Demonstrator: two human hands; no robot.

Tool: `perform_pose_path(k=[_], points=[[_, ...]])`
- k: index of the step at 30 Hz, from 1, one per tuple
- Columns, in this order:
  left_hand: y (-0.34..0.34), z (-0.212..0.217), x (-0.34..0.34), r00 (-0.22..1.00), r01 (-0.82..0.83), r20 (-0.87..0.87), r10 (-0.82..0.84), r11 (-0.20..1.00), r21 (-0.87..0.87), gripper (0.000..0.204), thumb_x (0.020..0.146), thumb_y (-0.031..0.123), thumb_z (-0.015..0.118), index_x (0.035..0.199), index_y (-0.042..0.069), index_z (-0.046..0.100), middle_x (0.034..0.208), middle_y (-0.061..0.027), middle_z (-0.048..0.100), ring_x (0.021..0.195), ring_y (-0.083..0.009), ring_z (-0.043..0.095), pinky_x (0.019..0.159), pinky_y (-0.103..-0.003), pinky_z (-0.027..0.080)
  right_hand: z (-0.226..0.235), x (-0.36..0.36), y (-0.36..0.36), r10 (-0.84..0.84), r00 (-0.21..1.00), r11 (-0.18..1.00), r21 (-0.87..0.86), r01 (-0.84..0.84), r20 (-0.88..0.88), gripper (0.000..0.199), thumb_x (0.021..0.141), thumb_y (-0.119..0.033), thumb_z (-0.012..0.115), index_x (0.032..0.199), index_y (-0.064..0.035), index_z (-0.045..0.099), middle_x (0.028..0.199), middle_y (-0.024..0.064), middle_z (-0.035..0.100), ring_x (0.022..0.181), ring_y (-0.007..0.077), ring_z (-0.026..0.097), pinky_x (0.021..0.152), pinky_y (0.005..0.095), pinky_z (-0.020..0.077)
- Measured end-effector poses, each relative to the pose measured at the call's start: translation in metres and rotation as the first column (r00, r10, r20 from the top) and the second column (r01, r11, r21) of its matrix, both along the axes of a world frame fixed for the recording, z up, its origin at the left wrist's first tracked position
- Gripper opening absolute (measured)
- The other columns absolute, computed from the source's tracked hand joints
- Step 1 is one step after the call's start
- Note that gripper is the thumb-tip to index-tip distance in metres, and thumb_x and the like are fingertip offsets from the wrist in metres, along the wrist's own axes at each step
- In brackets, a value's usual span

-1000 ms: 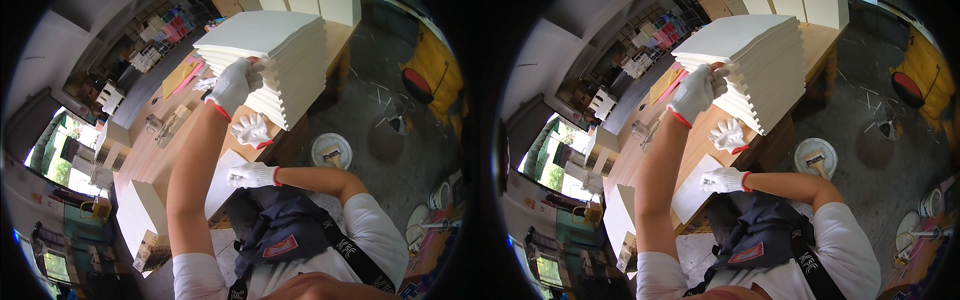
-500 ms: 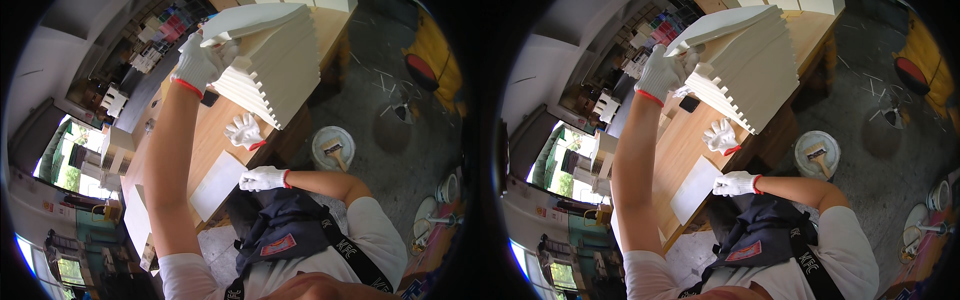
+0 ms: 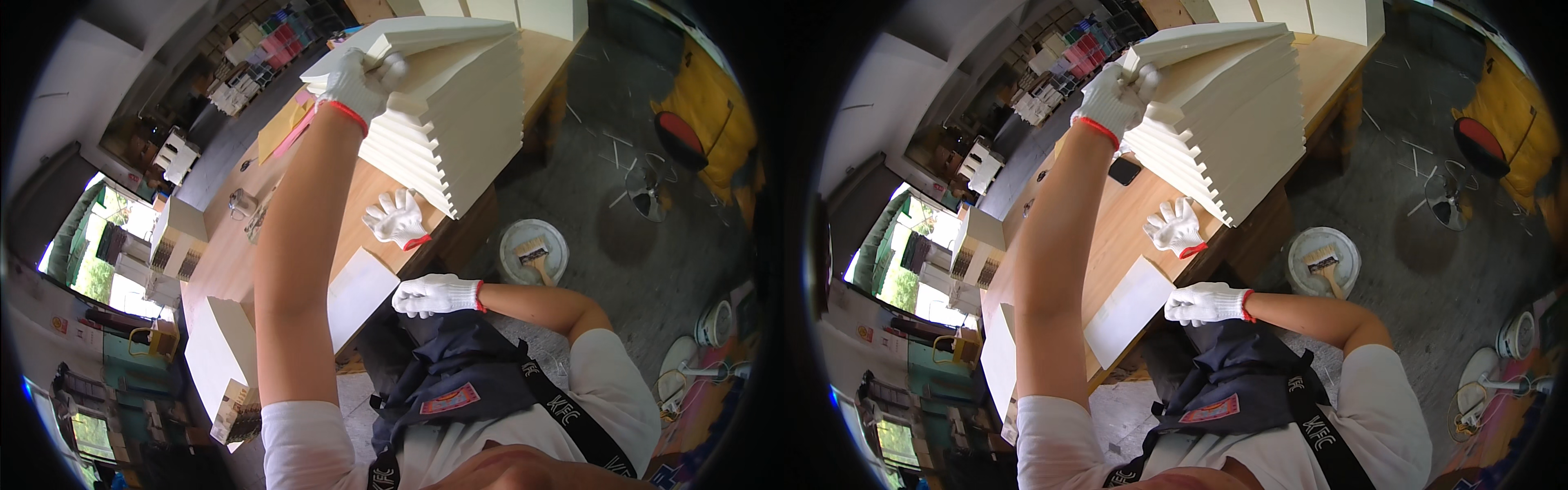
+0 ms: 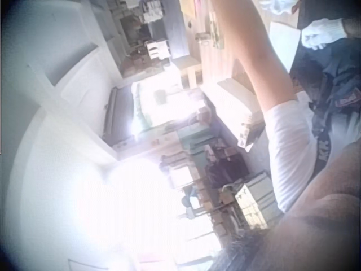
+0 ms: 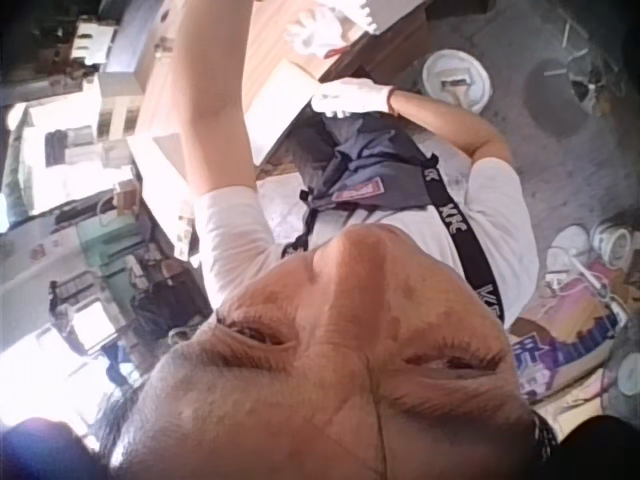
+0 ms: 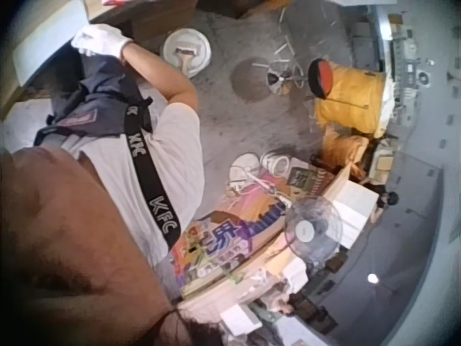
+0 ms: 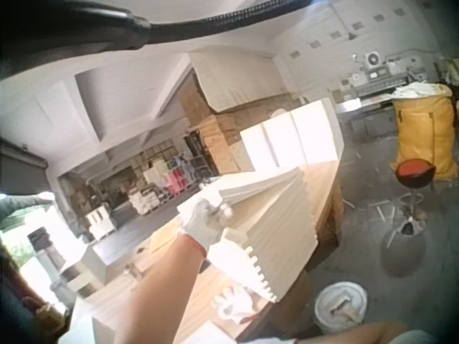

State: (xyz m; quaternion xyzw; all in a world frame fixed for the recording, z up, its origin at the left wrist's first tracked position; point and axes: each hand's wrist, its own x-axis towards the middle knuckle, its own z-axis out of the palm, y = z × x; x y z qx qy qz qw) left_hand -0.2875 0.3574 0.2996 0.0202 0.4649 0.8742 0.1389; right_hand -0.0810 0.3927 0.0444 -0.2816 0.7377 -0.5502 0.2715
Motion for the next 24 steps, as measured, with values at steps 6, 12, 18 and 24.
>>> perform_pose_path(k=[6, 12, 18, 24], points=[[-0.086, -0.031, -0.048, 0.891, 0.442, -0.184, -0.414, 0.884, 0.154, 0.031, 0.100, 0.006, 0.044, 0.128, -0.007, 0.049, 0.117, -0.0203, 0.065, 0.079, -0.0196, 0.068, 0.064, -0.022, 0.061, 0.012, -0.003, 0.002, -0.046, 0.996, 0.997, -0.060, 0.050, 0.071, 0.032, 0.101, -0.036, 0.056, 0.115, -0.0077, 0.063, 0.090, 0.0040, 0.069, 0.074, 0.0101, 0.063, 0.070, 0.0271, 0.0527], [-0.311, -0.081, 0.012, 0.885, 0.366, -0.280, -0.372, 0.928, -0.075, 0.040, 0.099, 0.013, 0.045, 0.133, -0.007, 0.051, 0.104, -0.0207, 0.069, 0.065, -0.0143, 0.064, 0.051, -0.019, 0.054, 0.065, -0.041, 0.001, -0.352, 0.887, 0.846, -0.303, 0.438, 0.298, 0.032, 0.103, -0.033, 0.053, 0.117, -0.0050, 0.062, 0.103, 0.0084, 0.068, 0.081, 0.0089, 0.063, 0.066, 0.0238, 0.0507], [-0.421, -0.178, 0.122, 0.965, -0.245, 0.014, 0.261, 0.922, -0.302, 0.049, 0.094, 0.009, 0.046, 0.142, -0.002, 0.043, 0.115, -0.0159, 0.066, 0.089, -0.0282, 0.071, 0.069, -0.038, 0.061, 0.070, -0.140, -0.031, -0.026, 0.866, 0.818, -0.487, 0.306, 0.500, 0.072, 0.104, -0.060, 0.030, 0.122, 0.0005, 0.064, 0.110, 0.0104, 0.070, 0.093, 0.0197, 0.067, 0.080, 0.0300, 0.0541], [-0.406, -0.244, 0.187, 0.927, -0.248, 0.142, 0.346, 0.852, -0.460, 0.054, 0.092, 0.002, 0.042, 0.145, -0.004, 0.039, 0.136, -0.0167, 0.055, 0.115, -0.0255, 0.062, 0.095, -0.037, 0.054, 0.018, -0.185, -0.102, -0.174, 0.985, 0.827, 0.542, 0.152, -0.011, 0.068, 0.088, -0.059, 0.065, 0.128, -0.0038, 0.063, 0.121, 0.0138, 0.059, 0.124, 0.0264, 0.043, 0.103, 0.0331, 0.0364]])
